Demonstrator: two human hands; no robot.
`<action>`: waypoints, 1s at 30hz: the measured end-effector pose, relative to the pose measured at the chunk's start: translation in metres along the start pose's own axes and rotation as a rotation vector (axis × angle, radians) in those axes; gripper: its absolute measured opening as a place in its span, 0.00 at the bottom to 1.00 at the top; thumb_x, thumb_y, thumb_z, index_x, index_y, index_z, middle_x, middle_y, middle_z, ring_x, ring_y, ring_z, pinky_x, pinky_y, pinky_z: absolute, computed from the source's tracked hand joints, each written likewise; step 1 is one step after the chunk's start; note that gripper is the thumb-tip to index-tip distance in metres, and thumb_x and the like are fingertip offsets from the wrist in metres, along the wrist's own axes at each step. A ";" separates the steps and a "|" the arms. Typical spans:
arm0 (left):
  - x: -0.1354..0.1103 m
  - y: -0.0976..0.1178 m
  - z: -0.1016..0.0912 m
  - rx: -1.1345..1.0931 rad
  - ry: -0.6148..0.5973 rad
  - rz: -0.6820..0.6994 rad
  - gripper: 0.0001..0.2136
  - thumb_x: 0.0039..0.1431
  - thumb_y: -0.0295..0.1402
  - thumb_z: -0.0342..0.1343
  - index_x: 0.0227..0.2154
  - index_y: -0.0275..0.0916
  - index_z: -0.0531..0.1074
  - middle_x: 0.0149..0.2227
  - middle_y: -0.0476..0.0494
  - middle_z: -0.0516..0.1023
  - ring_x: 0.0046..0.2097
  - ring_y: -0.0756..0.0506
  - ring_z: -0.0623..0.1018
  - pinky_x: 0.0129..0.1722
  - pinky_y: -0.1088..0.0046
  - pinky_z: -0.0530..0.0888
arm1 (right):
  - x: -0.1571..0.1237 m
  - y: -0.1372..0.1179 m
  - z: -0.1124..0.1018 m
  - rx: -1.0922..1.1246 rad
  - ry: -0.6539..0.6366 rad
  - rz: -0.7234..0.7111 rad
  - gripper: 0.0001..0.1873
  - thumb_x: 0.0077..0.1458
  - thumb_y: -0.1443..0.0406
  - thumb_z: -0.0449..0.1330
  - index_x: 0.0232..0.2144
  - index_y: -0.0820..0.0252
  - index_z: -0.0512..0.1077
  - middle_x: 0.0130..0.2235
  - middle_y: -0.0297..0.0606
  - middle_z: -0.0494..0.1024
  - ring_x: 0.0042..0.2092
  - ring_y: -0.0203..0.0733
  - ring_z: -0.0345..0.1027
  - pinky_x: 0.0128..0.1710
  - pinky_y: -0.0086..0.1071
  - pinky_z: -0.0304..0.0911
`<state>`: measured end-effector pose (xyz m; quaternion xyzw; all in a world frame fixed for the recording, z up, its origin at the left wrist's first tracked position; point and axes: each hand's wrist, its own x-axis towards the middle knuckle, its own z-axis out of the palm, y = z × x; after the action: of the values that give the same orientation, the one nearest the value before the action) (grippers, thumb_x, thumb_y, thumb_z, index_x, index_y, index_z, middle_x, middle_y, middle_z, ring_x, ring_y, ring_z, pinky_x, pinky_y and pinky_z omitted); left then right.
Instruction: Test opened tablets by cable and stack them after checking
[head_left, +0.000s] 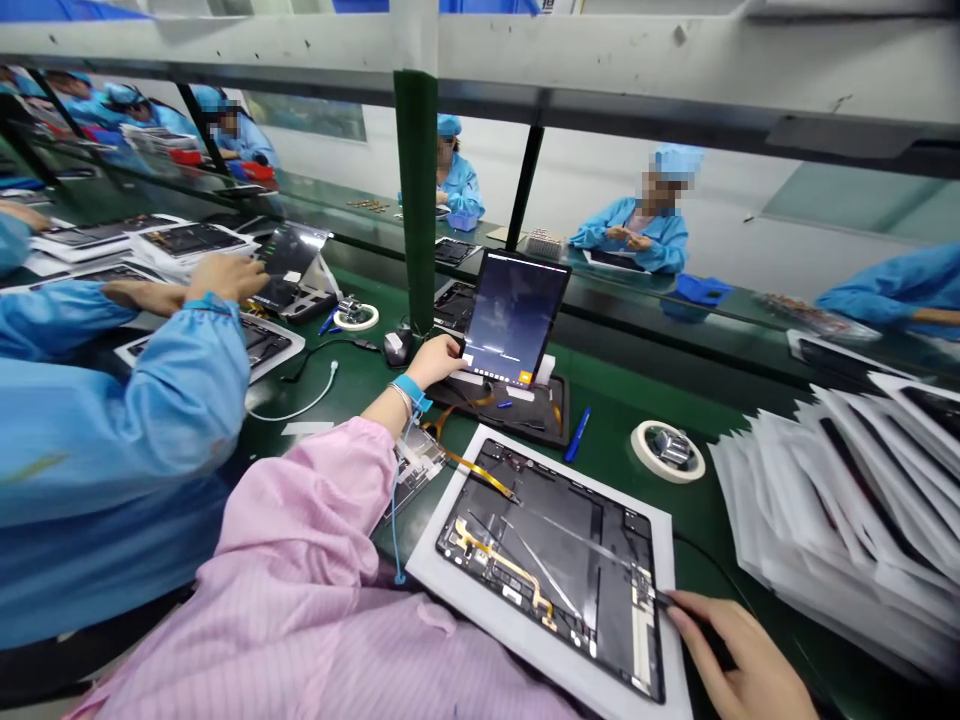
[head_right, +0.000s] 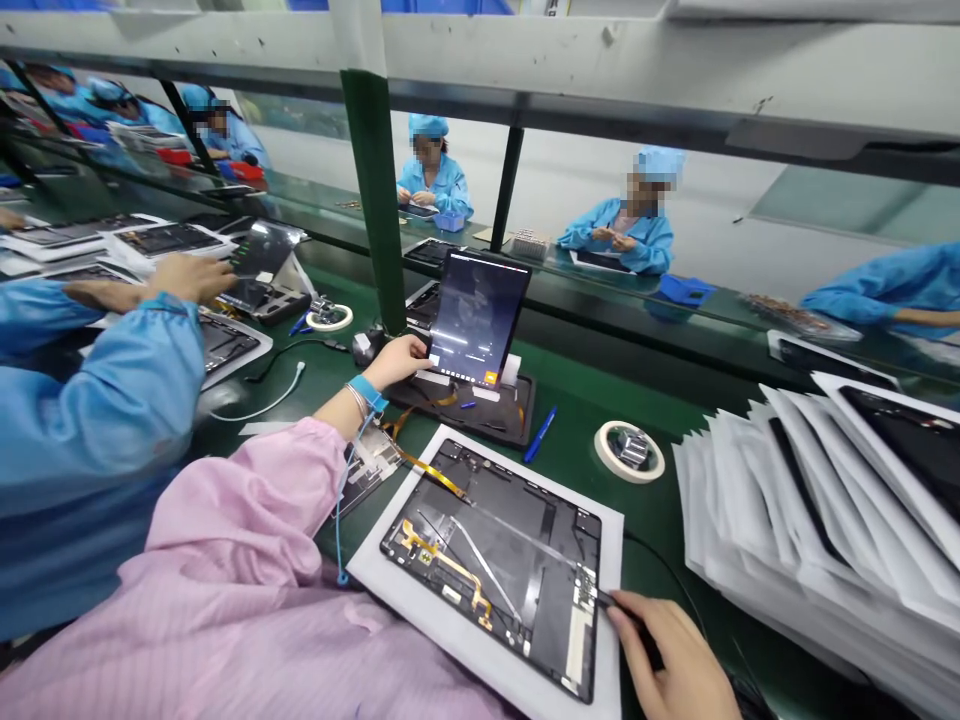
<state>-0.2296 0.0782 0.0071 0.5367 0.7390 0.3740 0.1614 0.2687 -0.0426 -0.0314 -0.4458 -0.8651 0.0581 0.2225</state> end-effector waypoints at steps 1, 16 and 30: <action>0.000 0.000 0.001 0.001 0.012 0.004 0.13 0.44 0.33 0.63 0.32 0.35 0.70 0.35 0.41 0.77 0.37 0.46 0.76 0.39 0.71 0.71 | 0.000 0.000 0.000 0.000 -0.001 0.001 0.15 0.58 0.52 0.53 0.38 0.54 0.73 0.38 0.39 0.77 0.40 0.47 0.72 0.38 0.38 0.71; -0.004 0.004 0.006 0.135 0.091 -0.028 0.14 0.46 0.40 0.62 0.33 0.39 0.69 0.36 0.45 0.77 0.40 0.44 0.75 0.40 0.70 0.70 | -0.002 0.000 -0.001 0.015 -0.015 0.053 0.18 0.58 0.50 0.53 0.38 0.55 0.72 0.39 0.39 0.77 0.40 0.44 0.72 0.37 0.34 0.70; -0.069 0.063 0.038 0.343 0.134 0.294 0.25 0.56 0.31 0.48 0.57 0.27 0.57 0.61 0.31 0.61 0.65 0.36 0.50 0.60 0.57 0.58 | -0.004 0.006 0.002 -0.021 -0.010 0.029 0.17 0.59 0.50 0.52 0.38 0.54 0.72 0.39 0.38 0.77 0.40 0.44 0.72 0.38 0.34 0.70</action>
<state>-0.1372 0.0390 0.0159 0.6322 0.7146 0.2971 -0.0379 0.2744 -0.0421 -0.0364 -0.4604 -0.8601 0.0545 0.2127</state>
